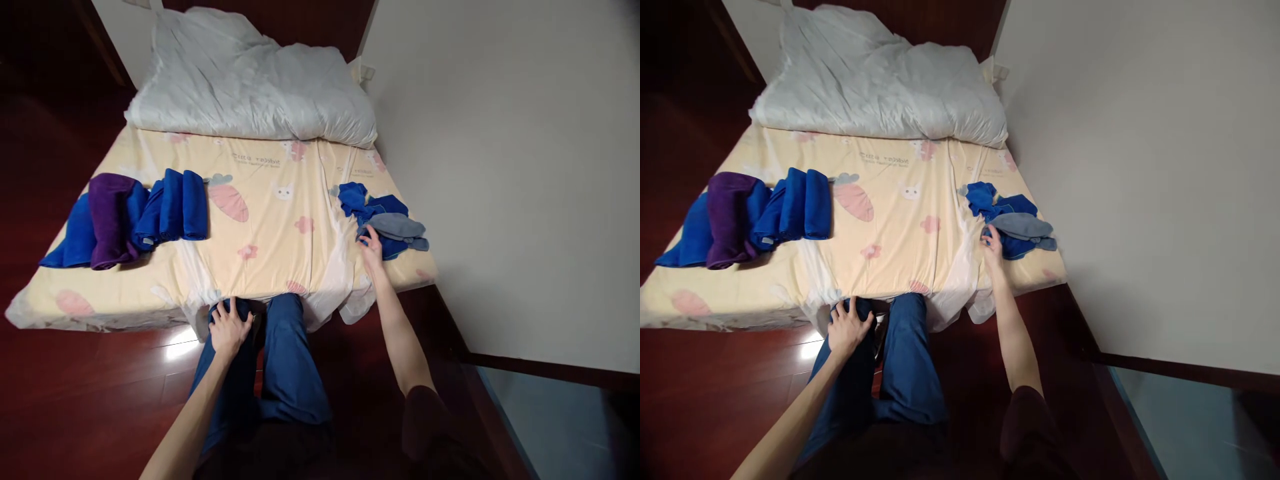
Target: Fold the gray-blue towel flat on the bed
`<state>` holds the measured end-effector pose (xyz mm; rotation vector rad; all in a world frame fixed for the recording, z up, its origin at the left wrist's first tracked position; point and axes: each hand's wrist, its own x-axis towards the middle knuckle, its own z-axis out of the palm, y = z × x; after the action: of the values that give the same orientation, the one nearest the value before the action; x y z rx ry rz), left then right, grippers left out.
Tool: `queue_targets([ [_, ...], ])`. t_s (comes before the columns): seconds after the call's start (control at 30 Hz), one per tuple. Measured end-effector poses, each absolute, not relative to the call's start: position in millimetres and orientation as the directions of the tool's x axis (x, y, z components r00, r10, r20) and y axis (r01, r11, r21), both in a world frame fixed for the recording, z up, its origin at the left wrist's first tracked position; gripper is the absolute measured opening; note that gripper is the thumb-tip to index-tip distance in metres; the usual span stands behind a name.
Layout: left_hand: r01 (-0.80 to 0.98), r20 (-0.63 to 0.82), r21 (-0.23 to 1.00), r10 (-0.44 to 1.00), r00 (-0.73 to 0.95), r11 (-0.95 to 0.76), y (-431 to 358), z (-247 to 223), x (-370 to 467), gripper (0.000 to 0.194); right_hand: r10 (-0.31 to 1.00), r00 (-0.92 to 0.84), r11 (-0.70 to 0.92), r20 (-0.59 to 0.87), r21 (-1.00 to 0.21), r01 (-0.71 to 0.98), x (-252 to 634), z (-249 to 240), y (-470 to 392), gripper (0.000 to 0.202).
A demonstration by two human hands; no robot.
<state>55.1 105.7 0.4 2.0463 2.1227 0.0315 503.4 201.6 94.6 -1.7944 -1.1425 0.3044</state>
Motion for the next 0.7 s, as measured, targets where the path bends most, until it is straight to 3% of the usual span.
queue_targets([
  [0.13,0.988,-0.122,0.15,0.992,-0.025,0.044,105,1,55,0.07,0.972,0.127,0.123,0.199,-0.885,0.45,405,107,170,0.063],
  [0.23,0.984,-0.142,0.169,0.989,-0.031,0.055,103,2,55,0.071,0.957,-0.223,0.255,0.185,-0.904,0.343,309,93,149,0.062],
  [0.3,0.98,-0.154,0.185,0.987,-0.037,0.065,102,3,54,0.071,0.934,-0.331,0.244,0.138,-0.921,0.305,253,74,139,0.068],
  [0.37,0.979,-0.166,0.192,0.985,-0.033,0.066,100,5,52,0.069,0.937,-0.348,0.147,0.032,-0.939,0.31,213,51,128,0.07],
  [0.47,0.981,-0.198,0.182,0.98,-0.024,0.061,98,7,50,0.068,0.954,-0.292,0.038,-0.07,-0.936,0.349,194,25,109,0.056],
  [0.57,0.978,-0.196,0.193,0.98,-0.037,0.075,98,6,49,0.069,0.992,-0.12,0.082,0.03,-0.884,0.46,220,13,92,0.043],
  [0.7,0.971,-0.194,0.221,0.98,-0.043,0.086,99,2,50,0.069,0.99,0.084,0.021,0.116,-0.695,0.718,285,17,90,0.049],
])
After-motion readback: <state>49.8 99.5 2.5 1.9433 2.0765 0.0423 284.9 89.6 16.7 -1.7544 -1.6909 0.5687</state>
